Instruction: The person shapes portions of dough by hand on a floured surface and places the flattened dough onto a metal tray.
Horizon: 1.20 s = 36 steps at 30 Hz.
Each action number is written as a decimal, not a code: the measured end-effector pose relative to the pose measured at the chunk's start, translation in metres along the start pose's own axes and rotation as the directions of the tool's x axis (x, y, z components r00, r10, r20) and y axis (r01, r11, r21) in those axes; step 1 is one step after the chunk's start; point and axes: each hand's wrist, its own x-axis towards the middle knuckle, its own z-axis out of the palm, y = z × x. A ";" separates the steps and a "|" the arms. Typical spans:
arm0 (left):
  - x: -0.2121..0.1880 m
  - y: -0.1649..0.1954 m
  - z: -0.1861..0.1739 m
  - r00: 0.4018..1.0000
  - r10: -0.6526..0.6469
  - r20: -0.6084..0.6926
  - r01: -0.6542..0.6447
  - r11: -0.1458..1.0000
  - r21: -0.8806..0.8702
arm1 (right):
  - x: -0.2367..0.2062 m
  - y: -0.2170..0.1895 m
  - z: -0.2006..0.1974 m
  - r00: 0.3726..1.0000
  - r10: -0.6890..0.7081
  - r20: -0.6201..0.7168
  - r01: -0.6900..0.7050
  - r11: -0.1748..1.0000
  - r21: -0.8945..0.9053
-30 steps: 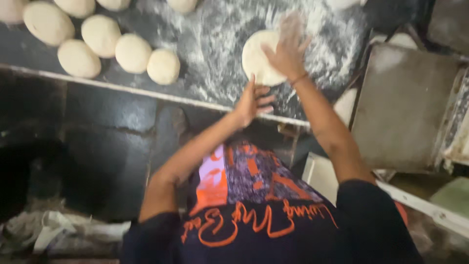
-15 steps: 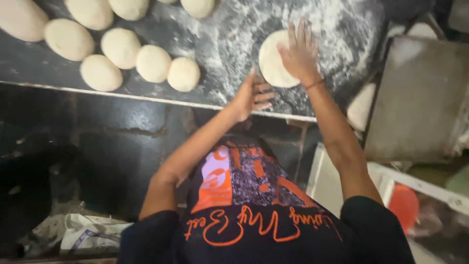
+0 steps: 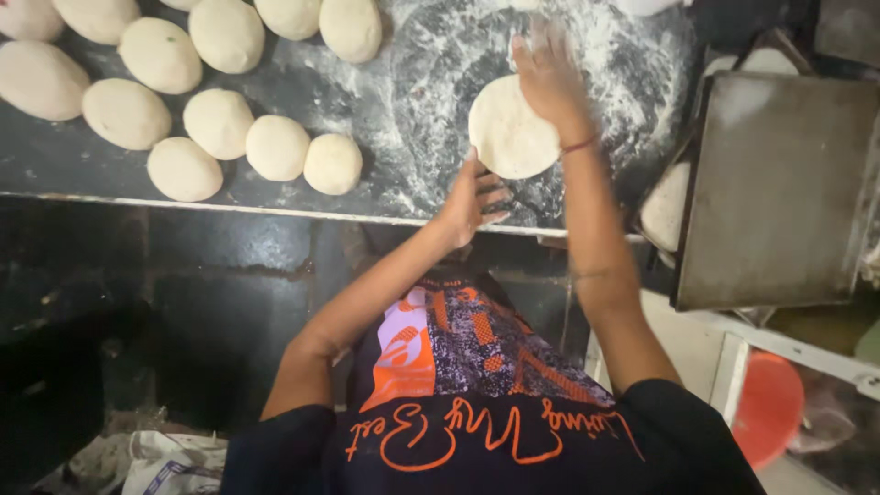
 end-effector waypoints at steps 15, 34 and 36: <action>0.001 -0.017 0.013 0.997 0.077 0.018 -0.076 0.996 -0.052 | 0.028 -0.035 -0.009 0.899 0.167 -0.404 -0.186 0.983 -0.006; -0.082 0.091 0.118 0.693 0.640 0.332 -0.671 0.406 0.620 | -0.090 0.000 0.050 0.916 0.138 -0.377 -0.104 0.989 0.109; -0.122 0.123 0.156 0.489 0.704 0.516 -0.818 0.165 0.551 | -0.091 0.003 0.036 0.944 0.086 -0.319 -0.041 0.988 0.148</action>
